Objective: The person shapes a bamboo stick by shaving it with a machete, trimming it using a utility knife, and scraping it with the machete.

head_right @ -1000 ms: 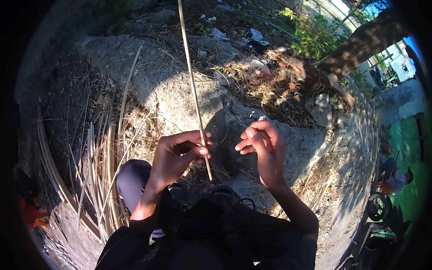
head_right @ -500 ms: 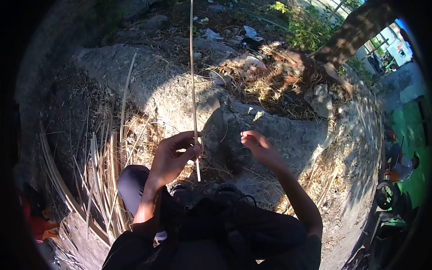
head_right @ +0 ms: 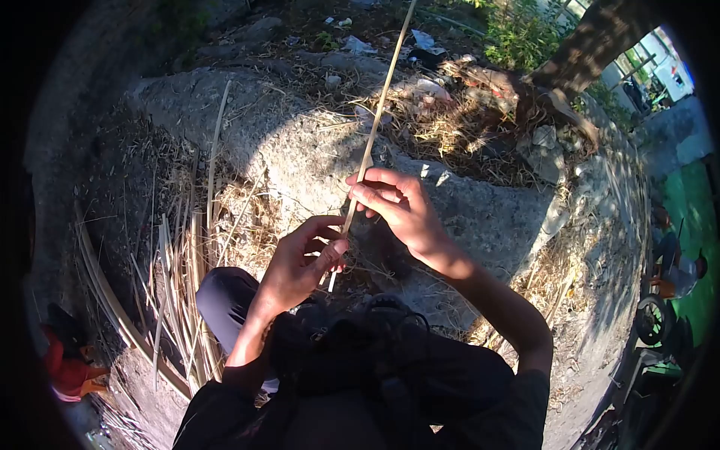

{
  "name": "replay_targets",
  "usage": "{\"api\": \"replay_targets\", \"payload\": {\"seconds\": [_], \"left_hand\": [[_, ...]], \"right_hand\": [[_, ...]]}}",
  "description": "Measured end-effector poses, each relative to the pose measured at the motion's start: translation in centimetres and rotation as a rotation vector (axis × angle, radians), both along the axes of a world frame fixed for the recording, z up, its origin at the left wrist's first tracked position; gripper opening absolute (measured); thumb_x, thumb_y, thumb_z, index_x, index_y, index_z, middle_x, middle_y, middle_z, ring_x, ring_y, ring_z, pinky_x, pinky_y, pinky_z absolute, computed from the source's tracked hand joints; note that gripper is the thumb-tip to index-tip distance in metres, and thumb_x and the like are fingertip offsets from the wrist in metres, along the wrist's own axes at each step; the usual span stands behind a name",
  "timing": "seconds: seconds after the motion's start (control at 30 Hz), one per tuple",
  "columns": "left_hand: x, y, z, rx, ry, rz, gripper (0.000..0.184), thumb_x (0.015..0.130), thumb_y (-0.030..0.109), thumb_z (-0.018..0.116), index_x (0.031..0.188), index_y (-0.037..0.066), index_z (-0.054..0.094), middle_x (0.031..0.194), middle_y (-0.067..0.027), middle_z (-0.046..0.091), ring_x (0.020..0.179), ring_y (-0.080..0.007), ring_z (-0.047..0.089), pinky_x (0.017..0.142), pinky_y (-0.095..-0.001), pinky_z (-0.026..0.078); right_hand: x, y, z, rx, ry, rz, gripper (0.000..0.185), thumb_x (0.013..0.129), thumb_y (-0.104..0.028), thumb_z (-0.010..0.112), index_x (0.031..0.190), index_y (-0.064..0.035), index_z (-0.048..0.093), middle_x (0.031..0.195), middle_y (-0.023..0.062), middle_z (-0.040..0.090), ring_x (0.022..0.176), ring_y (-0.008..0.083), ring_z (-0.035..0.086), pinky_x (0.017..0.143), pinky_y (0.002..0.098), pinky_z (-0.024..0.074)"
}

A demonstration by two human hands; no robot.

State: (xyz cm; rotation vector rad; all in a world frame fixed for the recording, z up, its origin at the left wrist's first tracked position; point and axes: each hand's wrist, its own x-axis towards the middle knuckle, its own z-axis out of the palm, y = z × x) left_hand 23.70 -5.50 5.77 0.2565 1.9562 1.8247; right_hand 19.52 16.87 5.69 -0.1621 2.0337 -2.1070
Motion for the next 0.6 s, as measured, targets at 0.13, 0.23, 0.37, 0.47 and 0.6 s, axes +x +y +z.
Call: {"api": "replay_targets", "payload": {"seconds": [0.13, 0.23, 0.37, 0.47, 0.6], "left_hand": [[2.5, -0.8, -1.8, 0.165, -0.156, -0.114, 0.049, 0.115, 0.043, 0.041, 0.127, 0.000, 0.061, 0.077, 0.0020, 0.052, 0.069, -0.0079, 0.048, 0.067, -0.0250, 0.044], [3.8, -0.5, -1.5, 0.164, -0.122, -0.063, 0.045, 0.116, 0.041, 0.039, 0.117, 0.002, 0.062, 0.071, 0.0056, 0.043, 0.064, -0.0068, 0.037, 0.060, -0.0262, 0.033], [3.9, -0.3, -3.1, 0.161, -0.089, 0.002, 0.043, 0.116, 0.041, 0.040, 0.109, 0.005, 0.062, 0.071, 0.0066, 0.041, 0.064, -0.0064, 0.034, 0.059, -0.0263, 0.031], [3.4, -0.7, -4.0, 0.211, -0.259, 0.036, 0.034, 0.116, 0.033, 0.042, 0.099, 0.008, 0.058, 0.070, 0.0053, 0.039, 0.063, -0.0069, 0.036, 0.058, -0.0263, 0.034], [3.5, -0.8, -6.1, 0.307, -0.380, 0.083, 0.033, 0.116, 0.034, 0.041, 0.103, 0.009, 0.057, 0.068, 0.0061, 0.035, 0.060, -0.0066, 0.032, 0.056, -0.0265, 0.031]], "right_hand": [[-1.1, 0.3, 0.6, -0.013, 0.015, 0.016, 0.028, 0.105, -0.021, 0.067, 0.122, 0.0008, 0.072, 0.099, 0.0041, 0.074, 0.090, 0.0104, 0.068, 0.079, 0.0275, 0.0537], [-1.3, -0.1, 0.6, 0.015, 0.007, 0.045, 0.028, 0.106, -0.021, 0.066, 0.122, -0.0001, 0.072, 0.100, 0.0037, 0.074, 0.090, 0.0106, 0.068, 0.079, 0.0279, 0.0539], [-1.2, -1.3, 0.1, 0.010, 0.019, -0.044, 0.028, 0.107, -0.023, 0.064, 0.125, -0.0023, 0.072, 0.101, 0.0033, 0.074, 0.090, 0.0106, 0.068, 0.079, 0.0285, 0.0540], [-2.9, 1.1, -5.2, 0.409, 0.041, -0.014, 0.035, 0.104, -0.032, 0.068, 0.123, -0.0031, 0.069, 0.096, 0.0040, 0.075, 0.089, 0.0148, 0.071, 0.077, 0.0301, 0.0544], [0.5, 6.0, -17.9, 1.172, 0.186, 0.132, 0.051, 0.094, -0.046, 0.073, 0.122, -0.0049, 0.061, 0.099, 0.0141, 0.074, 0.093, 0.0344, 0.073, 0.079, 0.0455, 0.0574]]}}
